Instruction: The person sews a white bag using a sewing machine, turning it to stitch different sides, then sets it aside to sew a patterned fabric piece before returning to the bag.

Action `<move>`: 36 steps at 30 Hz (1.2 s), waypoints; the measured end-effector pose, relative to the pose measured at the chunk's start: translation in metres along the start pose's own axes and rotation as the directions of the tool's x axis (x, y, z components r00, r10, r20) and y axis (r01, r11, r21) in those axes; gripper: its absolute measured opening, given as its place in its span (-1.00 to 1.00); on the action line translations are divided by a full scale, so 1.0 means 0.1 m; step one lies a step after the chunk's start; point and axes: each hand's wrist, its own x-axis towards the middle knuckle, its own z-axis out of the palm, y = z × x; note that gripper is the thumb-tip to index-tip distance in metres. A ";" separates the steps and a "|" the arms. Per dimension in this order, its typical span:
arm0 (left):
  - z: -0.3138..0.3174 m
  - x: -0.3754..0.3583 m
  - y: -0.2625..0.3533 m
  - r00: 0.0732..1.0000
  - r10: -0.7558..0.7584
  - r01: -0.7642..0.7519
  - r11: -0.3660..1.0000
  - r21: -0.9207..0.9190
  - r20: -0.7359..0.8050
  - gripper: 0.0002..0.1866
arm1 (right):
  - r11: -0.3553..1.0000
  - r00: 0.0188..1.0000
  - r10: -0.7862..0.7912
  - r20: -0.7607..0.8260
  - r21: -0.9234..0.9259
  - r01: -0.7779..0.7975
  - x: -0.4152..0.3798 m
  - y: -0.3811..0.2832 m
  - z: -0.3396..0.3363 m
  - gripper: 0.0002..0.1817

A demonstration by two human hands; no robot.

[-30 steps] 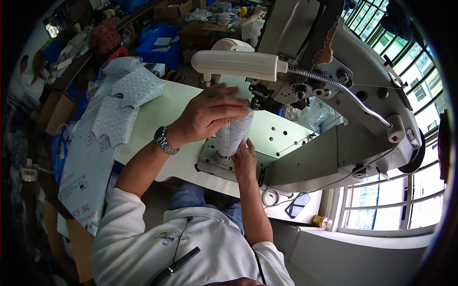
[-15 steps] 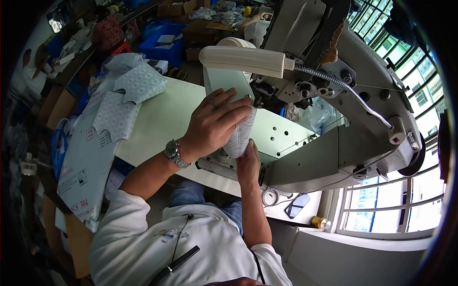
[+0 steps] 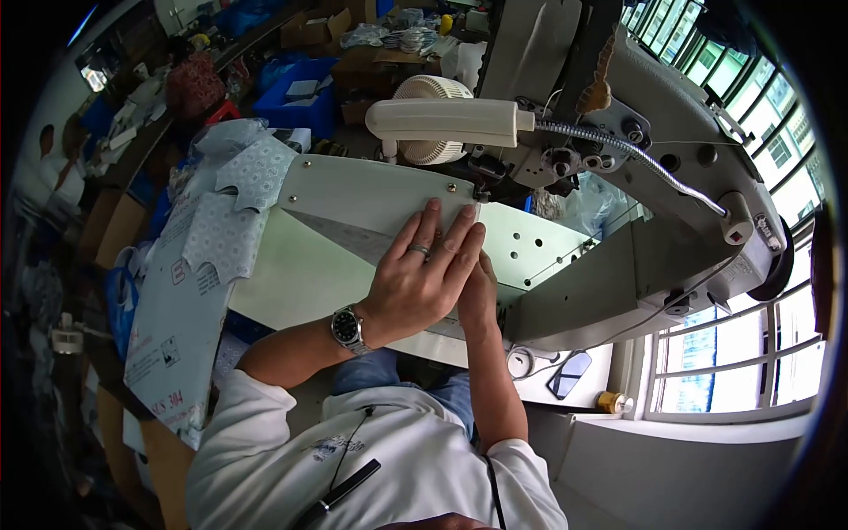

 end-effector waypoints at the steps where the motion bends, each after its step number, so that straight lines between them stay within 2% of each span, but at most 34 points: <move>1: 0.00 0.00 -0.01 1.000 0.005 -0.005 1.000 0.002 -0.003 -0.49 | 1.000 1.000 -0.005 -0.011 0.015 0.005 0.02 0.03 -0.03 -0.46; 6: -0.03 0.05 -0.02 0.999 0.048 -0.048 0.998 0.034 0.017 -0.49 | 0.998 1.000 0.011 -0.013 0.058 -0.011 0.12 0.16 -0.08 -0.41; 9: -0.02 0.08 -0.08 0.999 0.022 -0.022 1.000 0.000 -0.026 -0.47 | 0.997 1.000 0.016 -0.007 0.070 -0.015 -0.03 0.10 0.00 -0.39; 10: -0.04 0.10 -0.14 0.999 0.040 -0.042 0.997 -0.062 -0.029 -0.51 | 0.998 1.000 0.014 -0.002 0.060 -0.014 -0.07 0.05 0.04 -0.39; 12: -0.10 0.14 -0.30 0.998 0.046 -0.051 0.992 -0.119 -0.038 -0.55 | 0.994 0.990 0.099 -0.104 0.046 -0.094 -0.17 -0.01 0.10 -0.38; 14: -0.16 0.18 -0.52 0.995 0.103 -0.099 0.916 -0.388 -0.009 -0.64 | 0.995 0.989 0.098 -0.112 0.035 -0.094 -0.24 -0.05 0.08 -0.38; 15: -0.16 0.21 -0.59 0.992 0.112 -0.122 0.884 -0.450 -0.050 -0.69 | 0.993 0.987 0.112 -0.113 0.038 -0.109 -0.27 -0.05 0.08 -0.37; 18: -0.12 0.22 -0.72 0.988 0.152 -0.149 0.842 -0.519 -0.036 -0.70 | 0.992 0.986 0.122 -0.116 0.054 -0.116 -0.34 0.01 0.09 -0.38; 24: -0.03 0.27 -0.77 0.983 0.161 -0.185 0.868 -0.461 -0.092 -0.70 | 0.992 0.989 0.104 -0.108 0.081 -0.096 -0.34 -0.03 0.13 -0.41; 29: 0.02 0.34 -0.83 0.987 0.143 -0.161 0.865 -0.476 -0.073 -0.67 | 0.990 0.986 0.111 -0.128 0.101 -0.099 -0.33 -0.07 0.17 -0.44; 31: 0.04 0.36 -0.83 0.989 0.131 -0.147 0.856 -0.496 -0.068 -0.66 | 0.992 0.986 0.107 -0.128 0.074 -0.099 -0.32 -0.10 0.17 -0.54; 34: -0.01 0.43 -0.86 0.994 0.109 -0.097 0.871 -0.482 -0.003 -0.70 | 0.990 0.980 0.126 -0.154 0.079 -0.114 -0.29 -0.03 0.13 -0.54; 36: -0.04 0.54 -0.98 0.958 0.056 0.165 0.689 -0.706 0.280 -0.65 | 0.989 0.976 0.126 -0.177 0.098 -0.110 -0.31 -0.01 0.14 -0.52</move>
